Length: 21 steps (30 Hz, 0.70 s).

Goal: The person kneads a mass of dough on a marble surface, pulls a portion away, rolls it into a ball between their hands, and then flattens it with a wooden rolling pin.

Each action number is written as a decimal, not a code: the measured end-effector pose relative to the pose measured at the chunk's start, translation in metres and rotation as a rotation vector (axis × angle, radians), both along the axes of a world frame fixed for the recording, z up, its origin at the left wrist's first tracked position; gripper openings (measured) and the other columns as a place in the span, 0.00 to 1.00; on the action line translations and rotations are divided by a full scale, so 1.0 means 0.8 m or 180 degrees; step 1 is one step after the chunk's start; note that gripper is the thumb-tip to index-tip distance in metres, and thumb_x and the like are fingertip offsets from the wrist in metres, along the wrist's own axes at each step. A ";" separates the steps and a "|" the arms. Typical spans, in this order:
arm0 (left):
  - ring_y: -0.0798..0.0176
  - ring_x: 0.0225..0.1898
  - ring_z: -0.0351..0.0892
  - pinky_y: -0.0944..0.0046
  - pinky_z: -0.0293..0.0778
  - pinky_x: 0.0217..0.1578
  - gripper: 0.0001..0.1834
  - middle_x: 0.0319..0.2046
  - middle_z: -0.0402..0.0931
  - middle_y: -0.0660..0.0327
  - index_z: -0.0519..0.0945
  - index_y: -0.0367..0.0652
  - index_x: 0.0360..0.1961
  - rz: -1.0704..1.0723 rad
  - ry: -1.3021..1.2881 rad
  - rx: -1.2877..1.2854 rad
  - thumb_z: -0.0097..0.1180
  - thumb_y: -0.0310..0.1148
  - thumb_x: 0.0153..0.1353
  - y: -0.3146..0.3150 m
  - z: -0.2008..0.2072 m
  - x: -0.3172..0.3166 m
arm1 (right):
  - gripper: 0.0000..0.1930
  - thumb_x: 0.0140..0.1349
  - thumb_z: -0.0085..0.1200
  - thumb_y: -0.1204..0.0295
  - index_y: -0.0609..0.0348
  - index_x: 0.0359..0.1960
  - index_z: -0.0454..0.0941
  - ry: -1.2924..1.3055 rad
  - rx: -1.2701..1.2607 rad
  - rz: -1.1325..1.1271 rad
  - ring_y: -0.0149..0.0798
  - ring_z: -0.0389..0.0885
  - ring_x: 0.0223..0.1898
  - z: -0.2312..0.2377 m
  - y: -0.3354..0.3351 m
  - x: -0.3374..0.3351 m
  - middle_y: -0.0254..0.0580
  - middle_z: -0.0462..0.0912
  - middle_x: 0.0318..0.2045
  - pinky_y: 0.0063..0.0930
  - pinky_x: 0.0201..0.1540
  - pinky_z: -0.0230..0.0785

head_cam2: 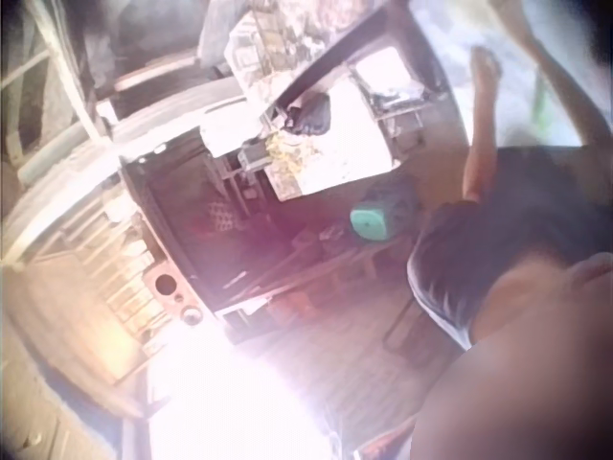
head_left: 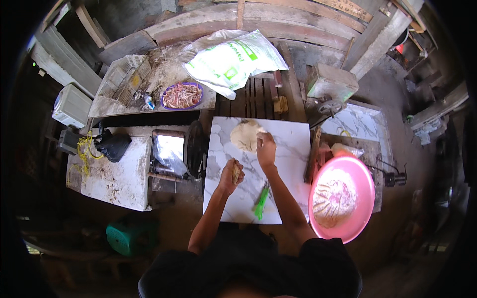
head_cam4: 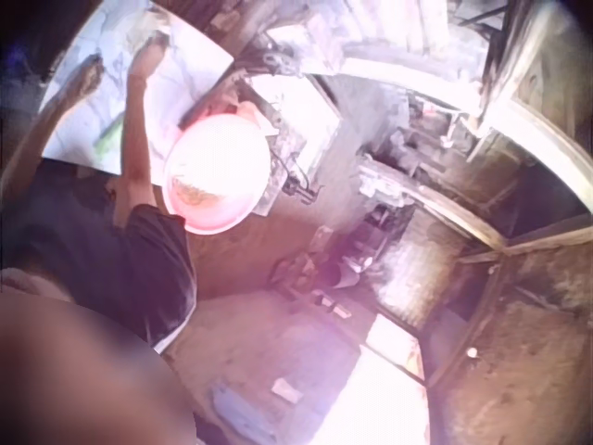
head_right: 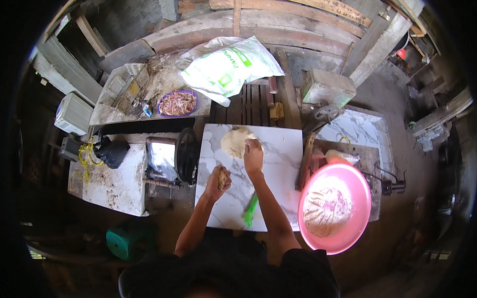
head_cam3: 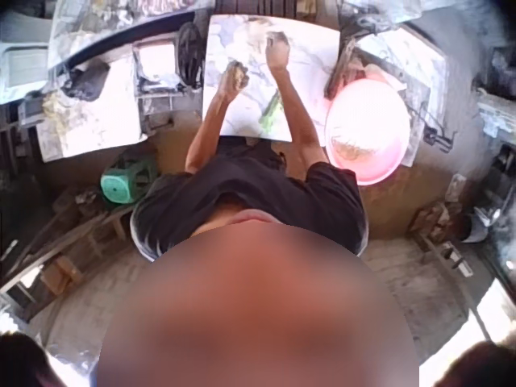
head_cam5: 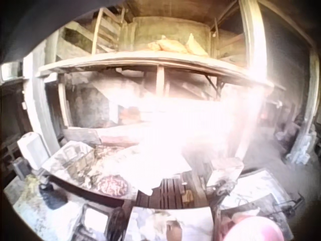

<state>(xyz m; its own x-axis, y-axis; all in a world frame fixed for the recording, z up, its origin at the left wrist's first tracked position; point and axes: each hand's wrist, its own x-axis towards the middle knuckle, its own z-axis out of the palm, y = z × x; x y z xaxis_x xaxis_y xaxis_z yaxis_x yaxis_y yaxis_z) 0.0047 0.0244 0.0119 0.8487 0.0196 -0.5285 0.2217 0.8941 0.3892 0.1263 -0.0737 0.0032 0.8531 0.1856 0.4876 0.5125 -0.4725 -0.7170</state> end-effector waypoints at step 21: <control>0.67 0.12 0.61 0.71 0.57 0.13 0.19 0.18 0.66 0.64 0.70 0.42 0.31 0.0161 0.0175 0.0189 0.32 0.45 0.61 0.010 -0.004 0.001 | 0.15 0.48 0.52 0.75 0.60 0.40 0.71 0.1413 -0.0588 0.1083 0.47 0.71 0.41 0.014 -0.067 -0.107 0.47 0.73 0.40 0.33 0.44 0.64</control>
<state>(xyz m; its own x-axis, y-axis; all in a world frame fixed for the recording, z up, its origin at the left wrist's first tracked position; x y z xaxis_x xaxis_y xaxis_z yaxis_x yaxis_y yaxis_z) 0.0055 0.0325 0.0089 0.8156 0.0945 -0.5708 0.1992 0.8804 0.4304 0.0406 -0.1275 0.0145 0.8458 0.5326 0.0309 0.3269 -0.4716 -0.8190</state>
